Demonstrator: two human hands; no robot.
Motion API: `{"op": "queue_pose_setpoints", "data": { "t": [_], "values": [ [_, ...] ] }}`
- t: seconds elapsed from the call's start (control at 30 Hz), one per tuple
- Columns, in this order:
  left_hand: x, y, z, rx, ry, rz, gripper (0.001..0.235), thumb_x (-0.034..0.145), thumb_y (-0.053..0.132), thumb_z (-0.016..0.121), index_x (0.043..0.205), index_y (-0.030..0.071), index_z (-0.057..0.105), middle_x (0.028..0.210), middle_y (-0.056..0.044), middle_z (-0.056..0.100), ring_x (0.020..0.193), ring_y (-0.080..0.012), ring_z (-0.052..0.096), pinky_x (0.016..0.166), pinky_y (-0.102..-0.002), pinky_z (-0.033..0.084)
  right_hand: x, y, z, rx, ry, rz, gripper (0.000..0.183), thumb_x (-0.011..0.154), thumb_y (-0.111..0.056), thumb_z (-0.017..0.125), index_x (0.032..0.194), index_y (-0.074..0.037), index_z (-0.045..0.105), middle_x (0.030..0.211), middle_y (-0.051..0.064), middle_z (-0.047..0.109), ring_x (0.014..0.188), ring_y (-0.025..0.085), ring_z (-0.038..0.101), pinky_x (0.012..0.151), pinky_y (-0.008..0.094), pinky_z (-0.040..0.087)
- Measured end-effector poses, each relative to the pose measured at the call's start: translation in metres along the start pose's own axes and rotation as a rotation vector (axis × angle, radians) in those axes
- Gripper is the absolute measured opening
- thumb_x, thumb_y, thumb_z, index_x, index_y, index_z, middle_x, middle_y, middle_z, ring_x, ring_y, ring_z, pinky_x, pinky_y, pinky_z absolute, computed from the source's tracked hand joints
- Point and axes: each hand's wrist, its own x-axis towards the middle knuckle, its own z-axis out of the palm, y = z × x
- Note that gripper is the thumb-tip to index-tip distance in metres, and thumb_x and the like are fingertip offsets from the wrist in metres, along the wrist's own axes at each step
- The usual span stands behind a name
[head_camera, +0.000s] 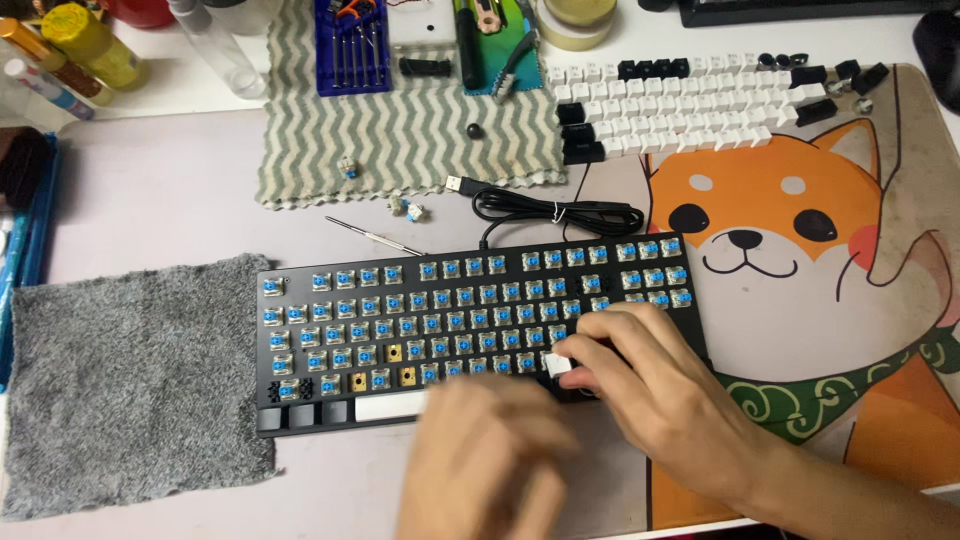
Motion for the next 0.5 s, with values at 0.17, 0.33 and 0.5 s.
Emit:
{"op": "queue_pose_setpoints", "data": {
  "t": [0.17, 0.33, 0.5],
  "values": [
    [0.023, -0.048, -0.004, 0.110, -0.100, -0.053, 0.018, 0.111, 0.018, 0.071, 0.127, 0.009, 0.073, 0.128, -0.009, 0.076, 0.116, -0.0288, 0.072, 0.099, -0.042, 0.051, 0.005, 0.001, -0.006, -0.061, -0.082, -0.029, 0.028, 0.105, -0.004, 0.085, 0.128, -0.005, 0.070, 0.123, 0.010, 0.066, 0.106, 0.027, 0.065, 0.091, 0.042, 0.046],
    [0.018, -0.057, 0.005, 0.251, -0.106, 0.001, 0.019, 0.113, 0.025, 0.074, 0.127, 0.012, 0.074, 0.127, -0.005, 0.076, 0.109, -0.0282, 0.067, 0.089, -0.044, 0.046, 0.011, 0.002, -0.011, -0.140, -0.115, -0.133, 0.017, 0.113, -0.004, 0.074, 0.127, 0.001, 0.064, 0.121, 0.013, 0.060, 0.107, 0.028, 0.063, 0.099, 0.044, 0.055],
    [0.018, -0.056, 0.007, 0.279, -0.090, 0.040, 0.016, 0.111, 0.018, 0.078, 0.126, 0.014, 0.075, 0.128, -0.005, 0.074, 0.108, -0.0284, 0.068, 0.086, -0.045, 0.046, 0.005, 0.007, -0.007, -0.055, -0.085, -0.097, 0.027, 0.107, 0.001, 0.081, 0.130, 0.003, 0.066, 0.126, 0.016, 0.064, 0.111, 0.031, 0.067, 0.101, 0.042, 0.058]
  ]
}}
